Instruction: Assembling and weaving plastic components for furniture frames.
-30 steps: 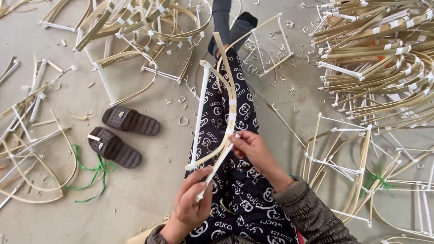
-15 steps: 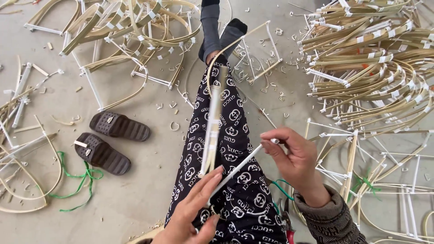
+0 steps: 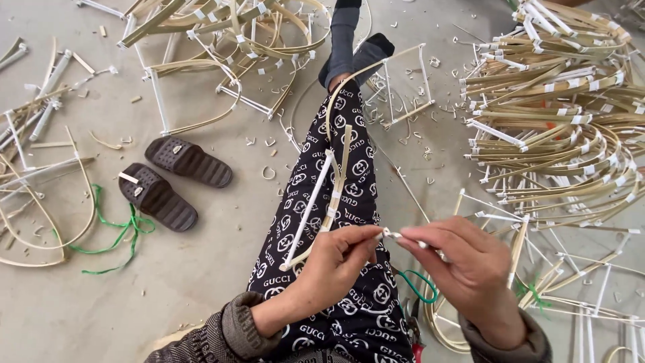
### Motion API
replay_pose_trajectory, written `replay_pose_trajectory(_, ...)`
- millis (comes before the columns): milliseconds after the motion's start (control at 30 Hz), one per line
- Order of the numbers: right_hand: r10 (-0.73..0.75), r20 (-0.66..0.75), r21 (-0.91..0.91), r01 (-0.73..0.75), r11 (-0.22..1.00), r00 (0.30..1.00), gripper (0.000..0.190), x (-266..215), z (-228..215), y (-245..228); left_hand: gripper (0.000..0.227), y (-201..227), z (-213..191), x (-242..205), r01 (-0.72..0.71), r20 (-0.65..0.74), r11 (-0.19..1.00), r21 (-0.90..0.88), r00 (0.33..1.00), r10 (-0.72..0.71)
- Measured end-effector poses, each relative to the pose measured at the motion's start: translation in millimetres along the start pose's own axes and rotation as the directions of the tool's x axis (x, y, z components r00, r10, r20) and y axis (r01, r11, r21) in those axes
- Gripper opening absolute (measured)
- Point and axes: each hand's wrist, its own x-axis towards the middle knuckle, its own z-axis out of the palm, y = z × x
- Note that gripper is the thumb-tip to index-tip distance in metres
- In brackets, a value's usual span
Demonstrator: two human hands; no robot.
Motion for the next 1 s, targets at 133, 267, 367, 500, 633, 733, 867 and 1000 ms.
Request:
replay_pose_trajectory(133, -0.091, 0.04, 0.012, 0.091, 0.996, 0.995, 0.022, -1, -23, -8, 0.027, 9, 5, -1, 0.148, 0.037, 0.984, -0.095, 0.989, -0.145)
replay_pose_trajectory(267, -0.107, 0.163, 0.042, 0.101, 0.994, 0.981, 0.021, -4, -48, -10, 0.027, -11, 6, -2, 0.178, 0.024, 0.965, -0.195, 0.984, -0.177)
replay_pose_trajectory(367, -0.116, 0.236, 0.118, 0.09, 0.989, 0.965, 0.019, -9, -54, -3, 0.026, -17, 6, 2, 0.182, 0.029, 0.951, -0.248, 0.983, -0.181)
replay_pose_trajectory(500, -0.272, 0.384, 0.23, 0.194, 0.954, 0.883, 0.02, -20, -47, -4, 0.027, -25, 13, 2, 0.162, 0.053, 0.944, -0.286, 0.987, -0.153)
replay_pose_trajectory(633, -0.249, 0.37, 0.17, 0.198, 0.965, 0.895, 0.018, -4, -24, 1, 0.031, -15, 30, -8, 0.165, 0.173, 0.959, -0.23, 0.977, -0.127)
replay_pose_trajectory(733, -0.17, 0.284, 0.148, 0.133, 0.98, 0.944, 0.012, 18, -6, 22, 0.028, -2, 39, -17, 0.078, 0.212, 0.995, -0.056, 0.975, -0.065)
replay_pose_trajectory(867, 0.06, 0.302, 0.123, -0.101, 0.987, 0.952, 0.015, 29, 12, 48, 0.021, -3, 39, -20, -0.003, 0.12, 0.997, 0.074, 0.993, -0.006)
replay_pose_trajectory(1000, 0.395, 0.325, 0.504, -0.511, 0.696, 0.859, 0.012, 27, -3, 64, 0.021, -1, 41, -16, 0.034, 0.088, 0.999, 0.015, 0.996, -0.035)
